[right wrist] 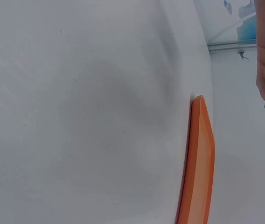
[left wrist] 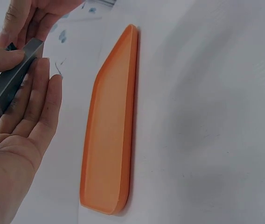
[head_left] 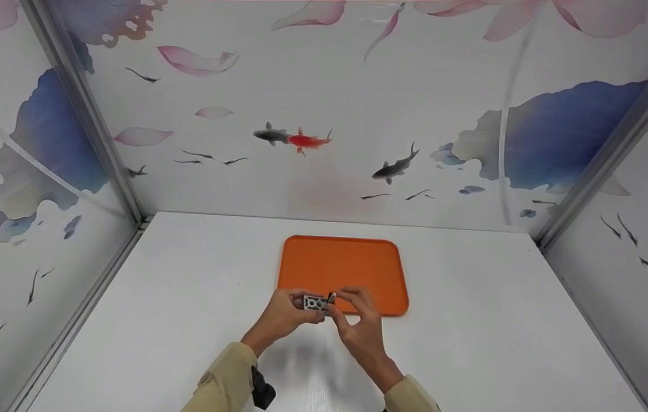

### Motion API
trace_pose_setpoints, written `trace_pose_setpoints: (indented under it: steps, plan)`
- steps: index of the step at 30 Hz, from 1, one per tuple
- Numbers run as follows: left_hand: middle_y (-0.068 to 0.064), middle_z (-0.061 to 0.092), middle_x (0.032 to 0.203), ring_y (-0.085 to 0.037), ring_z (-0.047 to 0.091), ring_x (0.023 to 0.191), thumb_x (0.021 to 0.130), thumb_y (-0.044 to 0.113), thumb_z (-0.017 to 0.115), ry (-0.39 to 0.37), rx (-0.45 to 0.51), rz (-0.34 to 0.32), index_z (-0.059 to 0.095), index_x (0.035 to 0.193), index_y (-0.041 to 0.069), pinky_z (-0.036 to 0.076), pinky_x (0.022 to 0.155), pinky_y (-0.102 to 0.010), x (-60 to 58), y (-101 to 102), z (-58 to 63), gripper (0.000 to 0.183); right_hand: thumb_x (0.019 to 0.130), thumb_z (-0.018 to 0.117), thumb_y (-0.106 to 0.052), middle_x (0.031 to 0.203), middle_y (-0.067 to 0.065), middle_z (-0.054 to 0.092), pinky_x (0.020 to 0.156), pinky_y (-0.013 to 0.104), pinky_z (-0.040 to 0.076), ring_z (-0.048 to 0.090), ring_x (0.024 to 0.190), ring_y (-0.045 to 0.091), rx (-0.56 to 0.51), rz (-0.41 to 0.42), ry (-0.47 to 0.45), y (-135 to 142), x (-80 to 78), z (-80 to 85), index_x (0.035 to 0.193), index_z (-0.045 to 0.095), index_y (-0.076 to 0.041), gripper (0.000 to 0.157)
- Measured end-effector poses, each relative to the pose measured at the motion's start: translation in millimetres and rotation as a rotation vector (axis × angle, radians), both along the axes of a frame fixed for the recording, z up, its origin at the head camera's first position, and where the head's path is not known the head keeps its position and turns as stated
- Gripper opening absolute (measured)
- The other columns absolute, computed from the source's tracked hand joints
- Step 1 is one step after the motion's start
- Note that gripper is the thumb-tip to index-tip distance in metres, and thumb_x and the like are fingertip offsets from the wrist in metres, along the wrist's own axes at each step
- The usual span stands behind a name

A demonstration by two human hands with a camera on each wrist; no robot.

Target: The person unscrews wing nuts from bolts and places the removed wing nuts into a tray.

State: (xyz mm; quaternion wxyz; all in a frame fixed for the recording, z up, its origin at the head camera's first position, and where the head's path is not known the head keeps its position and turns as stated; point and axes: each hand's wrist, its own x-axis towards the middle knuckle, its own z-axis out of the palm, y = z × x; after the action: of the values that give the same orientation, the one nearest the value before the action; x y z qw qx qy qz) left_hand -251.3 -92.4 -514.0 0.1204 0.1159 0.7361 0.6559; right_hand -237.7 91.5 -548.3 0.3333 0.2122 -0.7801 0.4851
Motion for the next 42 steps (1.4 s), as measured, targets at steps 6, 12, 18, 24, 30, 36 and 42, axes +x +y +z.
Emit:
trace_pose_setpoints:
  steps: [6,12,18,24,30,36,42]
  plan:
    - [-0.018,0.074,0.107,-0.019,0.075,0.091,0.083,0.003,0.073,0.004,0.006,-0.014,0.069,0.119,-0.004,0.063,0.081,-0.032,-1.0,-0.6,0.3,0.037,0.079,0.082,-0.004,0.105,0.006,0.067,0.087,0.032,0.057,0.063,0.100,0.022,-0.006,-0.004,0.018,1.2,-1.4,-0.8,0.105,0.074,-0.012,0.029]
    - [-0.017,0.075,0.106,-0.018,0.075,0.089,0.083,0.004,0.073,0.014,-0.004,-0.011,0.069,0.117,-0.004,0.063,0.080,-0.031,-1.6,-1.5,0.1,0.036,0.084,0.079,-0.008,0.105,0.000,0.067,0.088,0.032,0.057,0.062,0.101,0.017,0.000,-0.012,-0.012,4.3,-2.5,-0.4,0.105,0.073,-0.016,0.024]
    - [-0.016,0.075,0.106,-0.017,0.074,0.090,0.082,0.006,0.075,-0.004,-0.015,-0.002,0.069,0.117,-0.003,0.063,0.080,-0.029,-0.1,-1.2,-0.9,0.036,0.086,0.077,-0.008,0.103,0.000,0.065,0.086,0.026,0.058,0.062,0.099,0.013,-0.011,0.001,-0.005,6.4,-2.4,-0.9,0.100,0.069,-0.014,0.017]
    - [-0.015,0.075,0.106,-0.016,0.074,0.090,0.082,0.006,0.076,-0.004,-0.017,0.000,0.069,0.116,-0.004,0.063,0.080,-0.029,0.0,0.0,-1.4,0.036,0.085,0.078,-0.006,0.098,0.001,0.065,0.089,0.017,0.054,0.062,0.096,0.014,-0.020,-0.016,0.019,7.0,-3.2,-1.5,0.094,0.068,-0.012,0.015]
    - [-0.016,0.075,0.105,-0.017,0.074,0.090,0.082,0.007,0.076,-0.003,-0.020,-0.002,0.069,0.116,-0.004,0.062,0.081,-0.029,-0.9,1.4,-1.8,0.036,0.087,0.076,-0.006,0.097,0.002,0.067,0.086,0.026,0.058,0.063,0.095,0.017,-0.022,-0.023,-0.005,7.9,-1.8,0.3,0.096,0.071,-0.013,0.013]
    - [-0.015,0.076,0.105,-0.016,0.074,0.092,0.081,0.008,0.078,0.008,-0.013,-0.011,0.070,0.115,-0.002,0.062,0.082,-0.030,-0.5,3.6,-1.0,0.036,0.087,0.076,-0.007,0.101,0.001,0.067,0.089,0.028,0.054,0.061,0.099,0.014,-0.026,-0.006,-0.034,8.3,-0.1,0.7,0.101,0.073,-0.015,0.016]
    - [-0.014,0.076,0.104,-0.016,0.073,0.091,0.082,0.007,0.078,-0.004,-0.010,-0.012,0.070,0.115,-0.002,0.062,0.082,-0.030,-2.2,5.0,1.5,0.036,0.086,0.076,-0.002,0.106,0.005,0.067,0.086,0.025,0.054,0.060,0.100,0.019,-0.016,0.016,0.027,7.5,1.2,-1.5,0.108,0.075,-0.010,0.024]
